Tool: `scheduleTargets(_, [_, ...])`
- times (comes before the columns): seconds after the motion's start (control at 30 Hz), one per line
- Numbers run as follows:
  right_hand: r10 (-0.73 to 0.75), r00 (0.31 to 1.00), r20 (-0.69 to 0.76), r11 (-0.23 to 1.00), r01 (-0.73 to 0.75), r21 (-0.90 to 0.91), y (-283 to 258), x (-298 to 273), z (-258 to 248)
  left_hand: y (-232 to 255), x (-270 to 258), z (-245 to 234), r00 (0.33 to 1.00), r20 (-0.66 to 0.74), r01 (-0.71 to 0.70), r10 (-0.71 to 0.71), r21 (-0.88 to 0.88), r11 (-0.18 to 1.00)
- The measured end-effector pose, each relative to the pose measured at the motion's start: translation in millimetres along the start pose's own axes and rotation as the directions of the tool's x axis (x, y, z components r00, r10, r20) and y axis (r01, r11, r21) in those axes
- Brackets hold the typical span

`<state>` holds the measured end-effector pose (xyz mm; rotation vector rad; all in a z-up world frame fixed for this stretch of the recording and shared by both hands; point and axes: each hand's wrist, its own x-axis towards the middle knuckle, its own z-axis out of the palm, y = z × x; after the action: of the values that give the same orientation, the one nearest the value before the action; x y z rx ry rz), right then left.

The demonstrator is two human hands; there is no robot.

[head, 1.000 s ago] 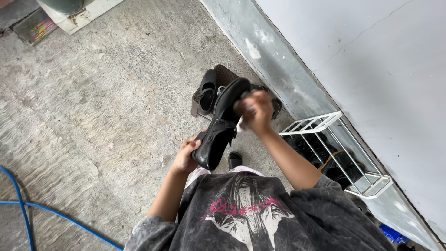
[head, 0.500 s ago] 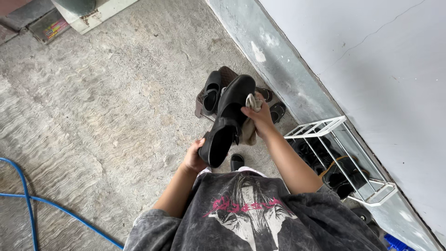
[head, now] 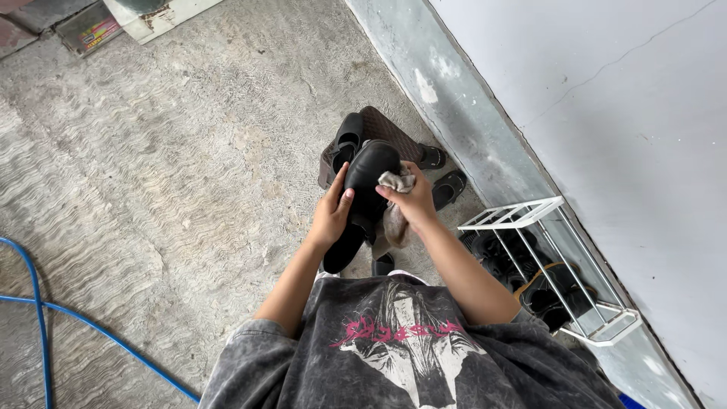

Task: The person cleans a pair of black leather shoes and a pair of black sandals using a cloth and a cleaning solution. They wipe the shoes thoroughly, then place them on a metal shoe rack. They proceed to clean the sandals by applying the solution and wiping them down with the cloth.

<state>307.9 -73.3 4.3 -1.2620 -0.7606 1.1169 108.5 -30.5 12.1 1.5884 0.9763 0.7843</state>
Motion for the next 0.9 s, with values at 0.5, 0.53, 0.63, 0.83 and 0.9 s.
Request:
scheduleTargets(0.5, [-0.606,0.731,0.314,0.521,0.663,-0.538,-27.3,45.0,-18.4,22.5,-27.6,13.5,0.972,-0.2,-0.05,0.123,0.337,0.94])
scheduleTargets(0.53, [-0.651,0.704,0.284,0.489,0.675,-0.553,-17.5,43.6,-19.0,22.3,-28.2,15.9,0.975,-0.201,-0.018,0.096,0.357,0.934])
scheduleTargets(0.63, [-0.696,0.597,0.399,0.21,0.701,-0.681,-14.8,36.1,-17.1,22.3,-29.9,13.0,0.979,-0.144,-0.039,0.141,0.548,0.836])
scheduleTargets(0.83, [-0.603,0.567,0.561,0.028,0.718,-0.695,-41.0,20.5,-0.7,29.6,-27.2,6.8,0.96,-0.074,-0.154,0.271,0.668,0.728])
scheduleTargets(0.9, [-0.668,0.635,0.388,0.311,0.712,-0.629,-38.6,38.9,-2.3,30.8,-18.8,3.4,0.974,-0.154,-0.061,0.166,0.526,0.848])
